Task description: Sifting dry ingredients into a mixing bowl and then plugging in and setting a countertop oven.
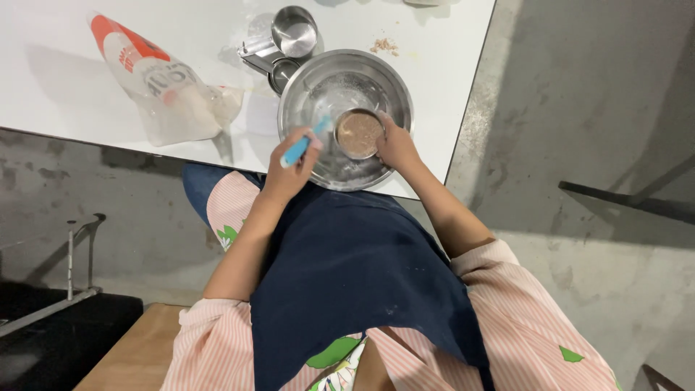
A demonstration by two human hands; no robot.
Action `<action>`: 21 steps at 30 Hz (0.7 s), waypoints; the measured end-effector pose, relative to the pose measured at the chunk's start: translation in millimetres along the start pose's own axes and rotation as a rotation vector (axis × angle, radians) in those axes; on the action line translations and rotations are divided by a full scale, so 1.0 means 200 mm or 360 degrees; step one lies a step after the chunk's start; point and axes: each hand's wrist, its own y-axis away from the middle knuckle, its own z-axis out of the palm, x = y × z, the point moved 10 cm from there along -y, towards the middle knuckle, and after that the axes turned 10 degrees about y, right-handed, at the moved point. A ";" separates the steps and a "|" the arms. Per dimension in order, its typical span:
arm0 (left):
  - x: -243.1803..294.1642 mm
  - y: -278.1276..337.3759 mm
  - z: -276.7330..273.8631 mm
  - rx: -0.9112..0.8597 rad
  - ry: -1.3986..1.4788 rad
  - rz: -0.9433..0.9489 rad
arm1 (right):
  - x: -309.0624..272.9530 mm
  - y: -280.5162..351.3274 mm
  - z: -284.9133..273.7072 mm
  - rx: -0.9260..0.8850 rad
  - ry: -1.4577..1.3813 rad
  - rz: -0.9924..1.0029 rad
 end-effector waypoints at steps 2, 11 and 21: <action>-0.17 0.03 -0.02 0.0096 0.0186 -0.0148 | 0.11 -0.08 0.09 0.0122 0.0218 -0.0230; -0.61 0.13 -0.11 0.0469 0.0904 -0.0684 | 0.19 -0.14 0.12 0.0214 0.0405 -0.0275; -0.88 0.24 -0.08 0.0505 0.1017 -0.1081 | 0.14 -0.15 0.10 -0.0006 0.0160 -0.0046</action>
